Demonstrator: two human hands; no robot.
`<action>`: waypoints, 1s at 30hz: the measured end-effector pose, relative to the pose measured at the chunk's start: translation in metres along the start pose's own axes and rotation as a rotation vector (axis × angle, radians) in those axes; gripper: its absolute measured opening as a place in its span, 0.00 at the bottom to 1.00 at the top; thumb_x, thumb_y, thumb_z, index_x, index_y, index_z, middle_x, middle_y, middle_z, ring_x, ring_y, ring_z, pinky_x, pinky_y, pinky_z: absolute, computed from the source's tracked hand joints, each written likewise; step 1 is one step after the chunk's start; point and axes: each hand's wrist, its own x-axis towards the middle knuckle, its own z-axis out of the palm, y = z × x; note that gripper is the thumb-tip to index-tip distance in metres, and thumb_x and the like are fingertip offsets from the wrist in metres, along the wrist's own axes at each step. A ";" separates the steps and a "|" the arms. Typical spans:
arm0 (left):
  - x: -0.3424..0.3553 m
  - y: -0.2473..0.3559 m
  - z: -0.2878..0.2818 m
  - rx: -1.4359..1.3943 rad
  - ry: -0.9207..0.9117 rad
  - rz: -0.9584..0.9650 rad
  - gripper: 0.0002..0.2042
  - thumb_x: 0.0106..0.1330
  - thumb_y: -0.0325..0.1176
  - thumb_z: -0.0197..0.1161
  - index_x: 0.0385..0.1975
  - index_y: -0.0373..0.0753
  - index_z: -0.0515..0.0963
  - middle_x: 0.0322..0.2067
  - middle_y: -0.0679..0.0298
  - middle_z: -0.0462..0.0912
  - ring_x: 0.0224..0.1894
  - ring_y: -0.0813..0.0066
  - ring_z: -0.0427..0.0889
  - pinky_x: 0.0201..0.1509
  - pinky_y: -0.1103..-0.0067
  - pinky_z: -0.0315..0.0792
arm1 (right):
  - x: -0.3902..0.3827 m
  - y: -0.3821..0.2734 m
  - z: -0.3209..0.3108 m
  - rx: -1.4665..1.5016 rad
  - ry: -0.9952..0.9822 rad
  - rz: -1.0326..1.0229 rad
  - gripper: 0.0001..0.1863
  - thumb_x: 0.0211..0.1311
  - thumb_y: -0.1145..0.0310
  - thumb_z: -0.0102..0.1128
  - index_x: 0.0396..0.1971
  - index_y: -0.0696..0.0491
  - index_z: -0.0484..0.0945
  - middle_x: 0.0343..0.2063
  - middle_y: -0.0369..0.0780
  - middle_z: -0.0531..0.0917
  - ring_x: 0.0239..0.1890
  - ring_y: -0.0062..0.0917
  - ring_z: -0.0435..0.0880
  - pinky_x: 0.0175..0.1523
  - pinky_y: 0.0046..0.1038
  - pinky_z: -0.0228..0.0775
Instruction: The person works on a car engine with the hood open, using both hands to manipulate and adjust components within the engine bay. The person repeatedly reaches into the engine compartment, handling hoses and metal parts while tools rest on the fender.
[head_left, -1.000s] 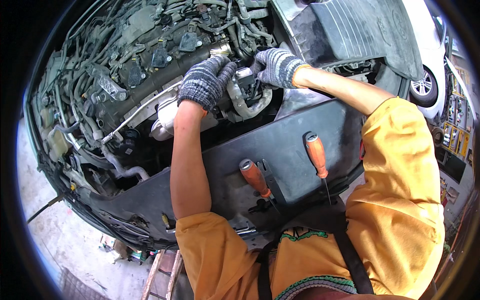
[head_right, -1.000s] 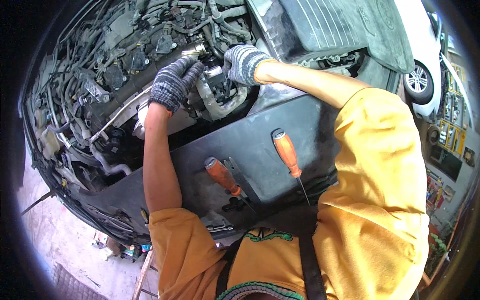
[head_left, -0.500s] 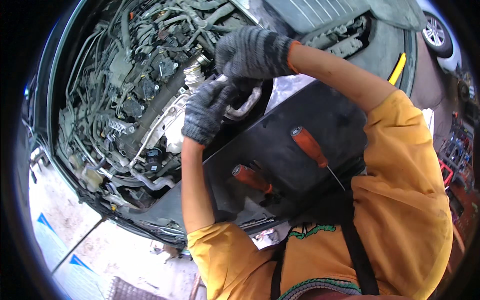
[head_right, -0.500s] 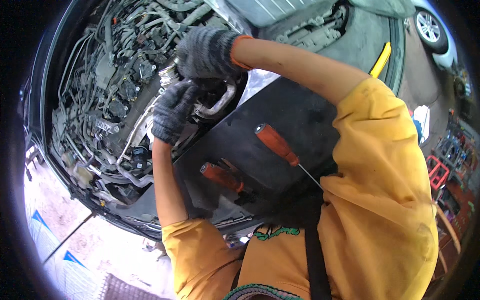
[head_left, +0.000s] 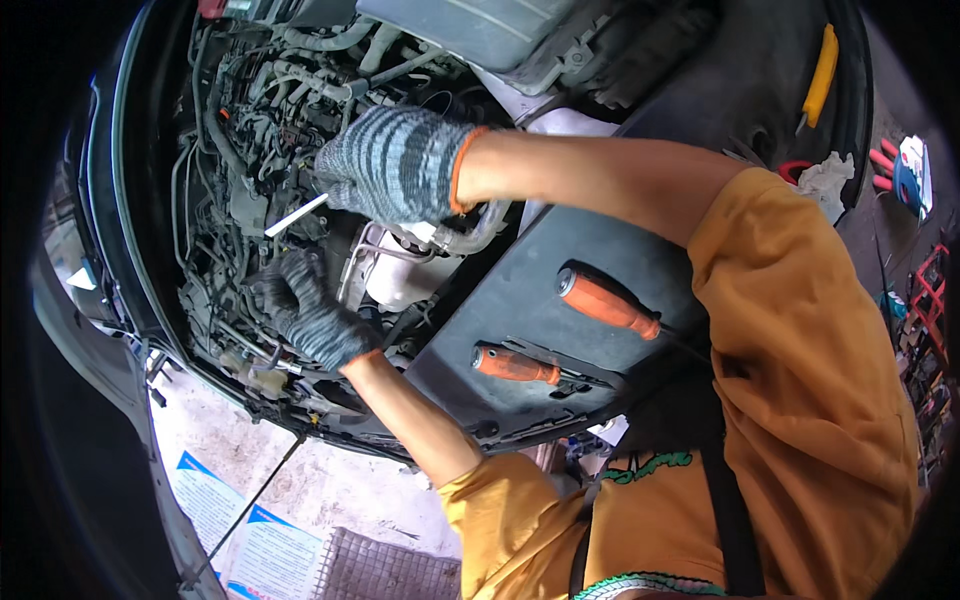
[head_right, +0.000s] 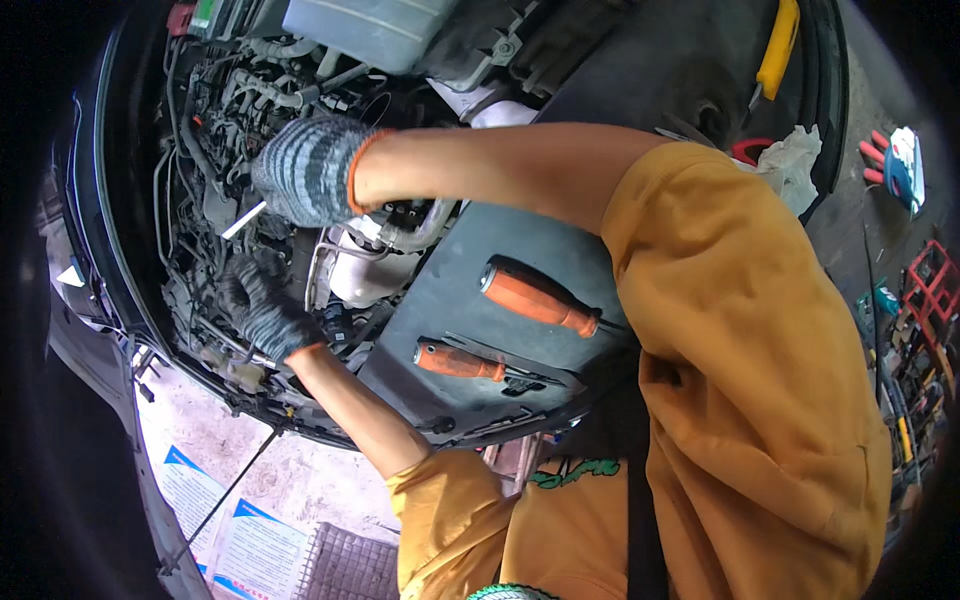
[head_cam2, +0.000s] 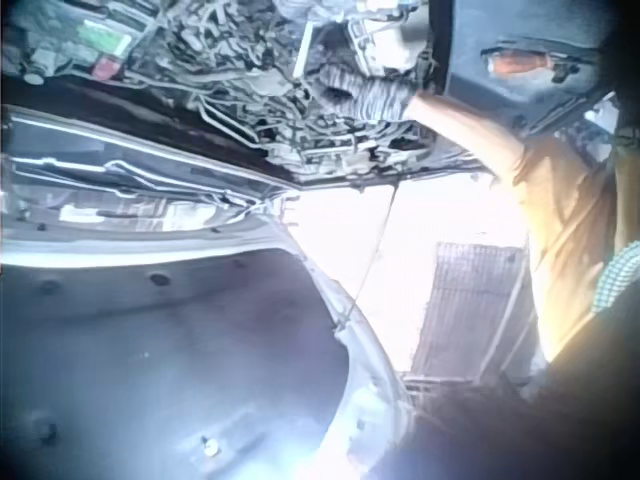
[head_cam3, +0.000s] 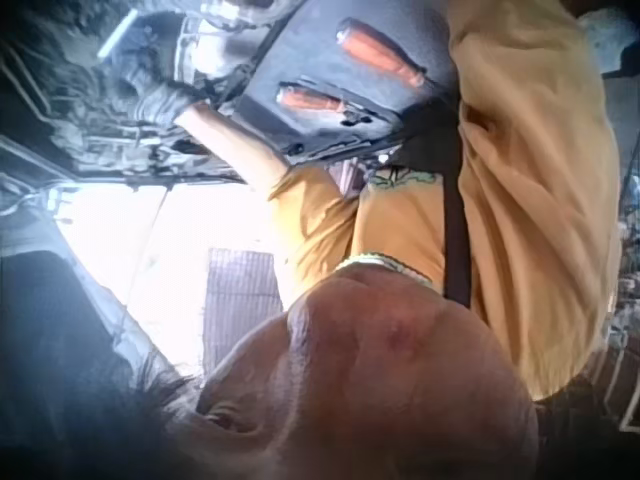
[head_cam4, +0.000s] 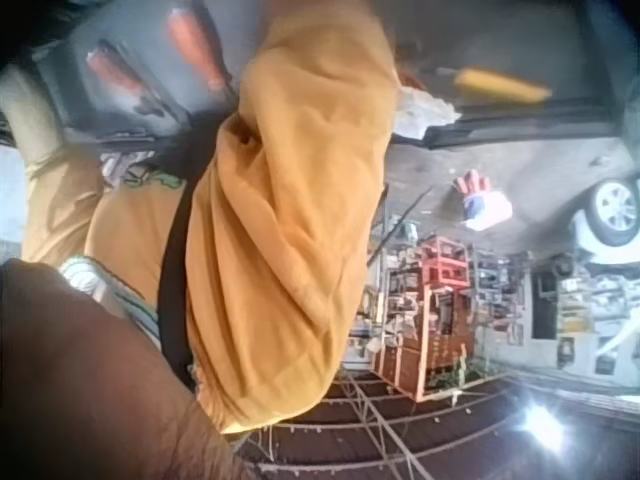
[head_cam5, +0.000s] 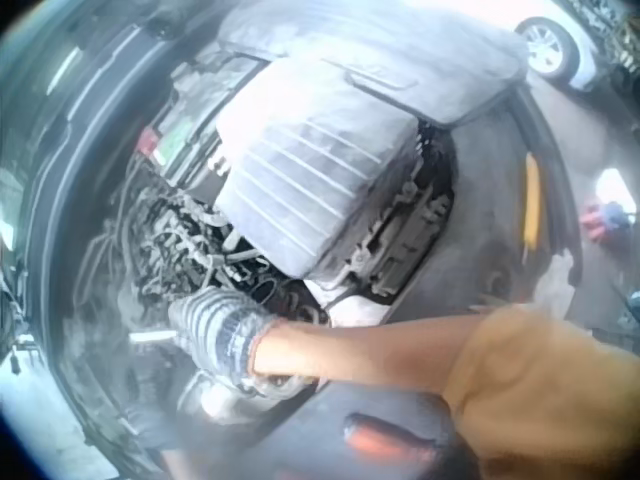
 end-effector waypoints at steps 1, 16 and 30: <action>0.002 0.005 0.012 -0.285 -0.174 -0.105 0.16 0.65 0.34 0.61 0.49 0.32 0.73 0.44 0.54 0.78 0.45 0.67 0.78 0.52 0.74 0.74 | -0.001 -0.001 0.003 -0.084 -0.014 -0.001 0.11 0.56 0.64 0.55 0.27 0.57 0.78 0.20 0.46 0.80 0.24 0.41 0.80 0.29 0.39 0.71; -0.032 0.008 0.060 0.975 -0.861 -0.123 0.12 0.64 0.32 0.56 0.42 0.33 0.76 0.38 0.47 0.81 0.45 0.49 0.78 0.46 0.67 0.70 | 0.011 0.028 -0.023 -0.265 -0.362 0.139 0.11 0.50 0.69 0.61 0.34 0.56 0.84 0.34 0.44 0.85 0.35 0.39 0.84 0.37 0.37 0.76; 0.021 -0.064 0.068 1.194 -1.261 0.437 0.15 0.57 0.30 0.56 0.45 0.40 0.76 0.27 0.51 0.81 0.28 0.55 0.81 0.30 0.68 0.76 | 0.002 0.110 0.080 -0.548 -1.190 0.016 0.24 0.39 0.55 0.71 0.41 0.48 0.84 0.43 0.38 0.83 0.43 0.33 0.81 0.51 0.36 0.70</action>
